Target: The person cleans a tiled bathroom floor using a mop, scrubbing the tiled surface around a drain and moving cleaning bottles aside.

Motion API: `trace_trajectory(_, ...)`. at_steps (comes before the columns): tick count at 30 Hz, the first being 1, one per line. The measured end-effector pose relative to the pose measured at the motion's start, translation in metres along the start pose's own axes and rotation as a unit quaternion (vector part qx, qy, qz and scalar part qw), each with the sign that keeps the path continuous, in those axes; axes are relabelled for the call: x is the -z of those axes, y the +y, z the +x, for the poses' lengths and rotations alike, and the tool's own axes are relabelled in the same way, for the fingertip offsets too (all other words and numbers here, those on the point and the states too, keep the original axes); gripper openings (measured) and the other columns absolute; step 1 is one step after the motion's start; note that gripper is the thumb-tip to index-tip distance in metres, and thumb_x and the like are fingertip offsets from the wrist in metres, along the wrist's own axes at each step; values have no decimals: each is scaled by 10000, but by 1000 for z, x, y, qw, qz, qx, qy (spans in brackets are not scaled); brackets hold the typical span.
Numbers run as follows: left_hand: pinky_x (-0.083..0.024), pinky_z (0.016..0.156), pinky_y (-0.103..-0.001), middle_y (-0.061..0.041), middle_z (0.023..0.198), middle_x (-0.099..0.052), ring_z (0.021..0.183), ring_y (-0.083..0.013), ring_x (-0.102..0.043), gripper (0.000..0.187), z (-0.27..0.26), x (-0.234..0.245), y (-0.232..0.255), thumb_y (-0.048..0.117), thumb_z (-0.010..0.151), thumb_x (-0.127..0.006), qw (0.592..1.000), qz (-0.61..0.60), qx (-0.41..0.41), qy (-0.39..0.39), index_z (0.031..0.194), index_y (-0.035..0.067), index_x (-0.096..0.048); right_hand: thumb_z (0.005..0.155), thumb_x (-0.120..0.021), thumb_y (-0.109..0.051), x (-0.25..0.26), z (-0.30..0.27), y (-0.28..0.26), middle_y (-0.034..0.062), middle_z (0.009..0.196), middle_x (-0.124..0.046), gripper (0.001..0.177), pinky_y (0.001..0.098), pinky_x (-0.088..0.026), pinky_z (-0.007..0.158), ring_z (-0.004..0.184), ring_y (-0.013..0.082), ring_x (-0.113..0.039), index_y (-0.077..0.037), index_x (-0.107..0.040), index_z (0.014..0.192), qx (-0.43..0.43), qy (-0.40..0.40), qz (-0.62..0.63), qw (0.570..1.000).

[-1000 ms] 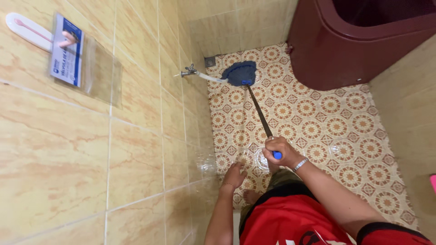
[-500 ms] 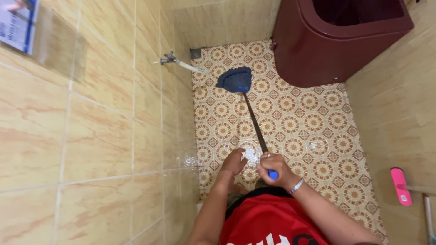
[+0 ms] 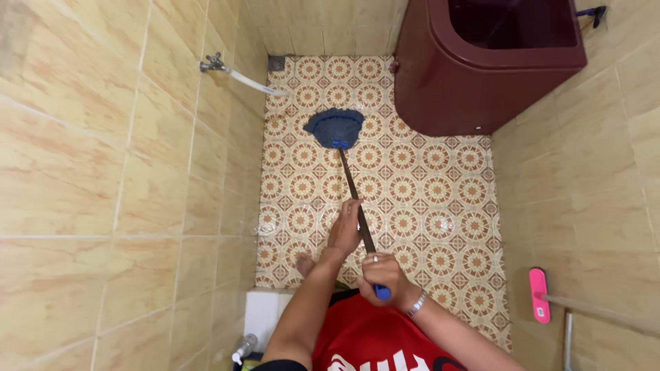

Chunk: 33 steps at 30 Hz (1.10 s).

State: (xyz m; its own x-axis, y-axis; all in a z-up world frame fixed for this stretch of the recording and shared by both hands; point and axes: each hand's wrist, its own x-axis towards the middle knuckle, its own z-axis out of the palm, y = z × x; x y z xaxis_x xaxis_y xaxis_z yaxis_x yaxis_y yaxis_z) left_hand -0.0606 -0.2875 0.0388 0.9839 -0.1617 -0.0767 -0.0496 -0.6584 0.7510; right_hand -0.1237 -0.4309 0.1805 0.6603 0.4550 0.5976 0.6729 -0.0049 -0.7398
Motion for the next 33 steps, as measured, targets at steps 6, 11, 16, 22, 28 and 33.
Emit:
trace_trajectory(6,-610,869,-470,-104,1614,-300,1076,-384,-685,750,4,6,19,7,914,-480,976,-36,194,-91,1594,239,-264,855,-623,68,-5,5,26,87,599,-496,303,360,-462,554,521,245,-511,-61,-453,639,15,58,-27,998)
trace_trajectory(11,-487,862,-624,-100,1626,-277,1158,-356,-609,935,3,38,39,202,852,-732,958,121,228,-123,1582,190,-148,867,-587,-18,-26,5,94,-3,504,-440,354,312,-395,433,425,154,-435,-136,-428,574,2,59,-53,997)
trace_trajectory(16,-567,820,-532,-154,1534,-394,1024,-388,-686,763,18,42,1,336,935,-678,978,82,181,-56,1552,138,-274,944,-562,-53,-12,28,151,-10,505,-427,398,307,-402,437,441,138,-430,-116,-403,585,3,76,-84,994)
trace_trajectory(22,-526,842,-550,-112,1510,-401,1202,-383,-592,695,42,46,-43,267,893,-685,986,37,146,-72,1477,136,-331,969,-593,-9,-1,105,155,95,616,-479,347,374,-486,594,569,284,-554,-49,-447,656,5,99,-88,991)
trace_trajectory(28,-526,921,-512,-128,1472,-426,1250,-374,-561,685,62,60,-93,211,879,-695,985,-46,154,-67,1474,145,-361,899,-646,75,-25,168,196,102,569,-477,360,380,-458,557,515,297,-535,-36,-455,615,-45,91,-108,989)
trace_trajectory(33,-523,959,-500,-217,1427,-438,1224,-435,-546,704,72,74,-143,122,854,-712,994,-50,97,-30,1474,93,-380,873,-649,77,-44,194,252,106,580,-491,345,375,-509,625,511,285,-519,-47,-453,618,-42,58,-102,992)
